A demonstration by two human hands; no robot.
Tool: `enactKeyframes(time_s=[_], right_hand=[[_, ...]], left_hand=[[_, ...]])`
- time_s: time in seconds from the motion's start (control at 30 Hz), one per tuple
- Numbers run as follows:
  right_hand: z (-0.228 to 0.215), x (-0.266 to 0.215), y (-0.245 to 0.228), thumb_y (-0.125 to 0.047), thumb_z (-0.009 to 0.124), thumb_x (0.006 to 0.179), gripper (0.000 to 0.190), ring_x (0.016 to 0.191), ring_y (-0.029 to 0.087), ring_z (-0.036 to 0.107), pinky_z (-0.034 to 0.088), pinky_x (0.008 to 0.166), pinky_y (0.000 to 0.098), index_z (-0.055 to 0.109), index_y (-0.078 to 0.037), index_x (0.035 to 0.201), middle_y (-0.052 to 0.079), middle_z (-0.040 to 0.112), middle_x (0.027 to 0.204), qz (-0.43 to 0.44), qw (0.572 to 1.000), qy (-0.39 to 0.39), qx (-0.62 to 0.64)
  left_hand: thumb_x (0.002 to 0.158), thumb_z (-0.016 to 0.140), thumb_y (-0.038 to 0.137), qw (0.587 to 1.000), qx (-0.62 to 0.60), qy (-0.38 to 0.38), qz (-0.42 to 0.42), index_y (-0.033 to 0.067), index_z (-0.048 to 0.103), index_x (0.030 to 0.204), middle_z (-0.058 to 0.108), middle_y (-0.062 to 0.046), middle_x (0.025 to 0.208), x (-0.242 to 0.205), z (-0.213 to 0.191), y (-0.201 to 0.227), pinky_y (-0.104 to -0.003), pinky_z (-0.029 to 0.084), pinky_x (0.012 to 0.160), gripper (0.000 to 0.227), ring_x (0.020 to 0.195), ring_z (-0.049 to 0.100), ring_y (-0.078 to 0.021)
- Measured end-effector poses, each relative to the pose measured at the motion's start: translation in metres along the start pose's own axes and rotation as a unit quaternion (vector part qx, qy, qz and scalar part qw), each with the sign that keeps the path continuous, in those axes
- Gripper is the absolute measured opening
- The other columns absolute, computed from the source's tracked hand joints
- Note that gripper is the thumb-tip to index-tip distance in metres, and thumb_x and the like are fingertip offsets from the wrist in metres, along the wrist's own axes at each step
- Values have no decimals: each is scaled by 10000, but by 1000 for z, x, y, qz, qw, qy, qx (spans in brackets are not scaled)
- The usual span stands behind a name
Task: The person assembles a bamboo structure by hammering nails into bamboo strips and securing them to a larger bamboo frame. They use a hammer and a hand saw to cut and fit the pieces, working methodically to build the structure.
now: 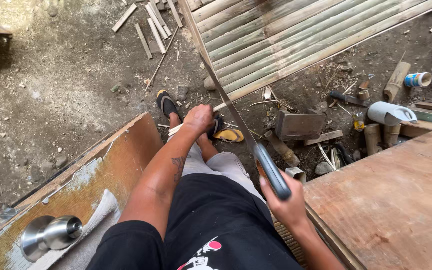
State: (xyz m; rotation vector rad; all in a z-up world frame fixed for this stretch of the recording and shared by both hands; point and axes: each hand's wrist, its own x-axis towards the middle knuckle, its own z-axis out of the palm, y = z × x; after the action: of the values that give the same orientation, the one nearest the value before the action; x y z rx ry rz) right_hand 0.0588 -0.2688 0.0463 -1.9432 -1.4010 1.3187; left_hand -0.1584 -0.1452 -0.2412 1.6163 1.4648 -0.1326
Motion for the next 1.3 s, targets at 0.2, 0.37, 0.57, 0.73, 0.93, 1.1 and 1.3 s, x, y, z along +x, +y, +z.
enactKeyframes(time_s=[0.2, 0.37, 0.57, 0.73, 0.93, 1.1, 1.3], right_hand=[[69, 122, 16, -178, 724, 955, 200, 542, 105, 519, 431, 507, 316, 677, -1, 876, 29, 566, 621, 3, 1000, 4, 2], [13, 16, 23, -134, 693, 902, 180, 521, 82, 526, 435, 494, 273, 735, -19, 1034, 10, 581, 595, -12, 1000, 10, -25], [19, 27, 8, -106, 698, 913, 224, 664, 109, 697, 549, 604, 258, 714, 6, 1107, 55, 724, 785, -98, 995, 14, 4], [80, 117, 46, -164, 727, 931, 183, 550, 144, 535, 450, 527, 329, 665, 2, 885, 76, 608, 647, -72, 997, 25, 31], [-14, -32, 23, -118, 708, 858, 196, 527, 133, 678, 519, 510, 264, 762, 12, 994, 64, 731, 655, 5, 1000, -10, -4], [36, 60, 28, -131, 719, 918, 143, 650, 103, 687, 544, 595, 270, 719, -10, 994, 55, 713, 767, -130, 991, 31, -18], [52, 78, 65, -148, 711, 935, 148, 604, 112, 639, 525, 584, 296, 694, -10, 987, 48, 676, 722, -125, 992, 14, 29]], left_hand=[[811, 684, 169, 999, 28, -9, 12, 51, 775, 952, 730, -252, 972, -1, 3, -1, -505, 581, 850, 204, 943, 714, -434], [846, 668, 181, 999, 37, 2, 28, 28, 754, 938, 724, -269, 945, 0, 7, -7, -526, 581, 822, 198, 911, 711, -453], [859, 659, 184, 999, 30, 20, 29, 31, 738, 936, 722, -283, 913, 5, 6, -4, -532, 574, 822, 189, 880, 711, -457], [848, 666, 207, 999, 29, -2, 17, 48, 762, 915, 724, -270, 924, -6, 7, -8, -532, 574, 824, 198, 898, 707, -451], [909, 662, 247, 999, 32, 26, 27, 21, 754, 923, 714, -291, 912, 0, 7, 3, -537, 571, 824, 245, 882, 706, -464], [873, 672, 230, 997, 27, 54, 37, 19, 751, 895, 719, -275, 903, 2, 8, -7, -524, 577, 827, 227, 885, 707, -462], [879, 671, 221, 998, 26, 40, 31, 21, 742, 908, 717, -277, 885, 0, 7, -7, -533, 564, 799, 214, 867, 698, -464]])
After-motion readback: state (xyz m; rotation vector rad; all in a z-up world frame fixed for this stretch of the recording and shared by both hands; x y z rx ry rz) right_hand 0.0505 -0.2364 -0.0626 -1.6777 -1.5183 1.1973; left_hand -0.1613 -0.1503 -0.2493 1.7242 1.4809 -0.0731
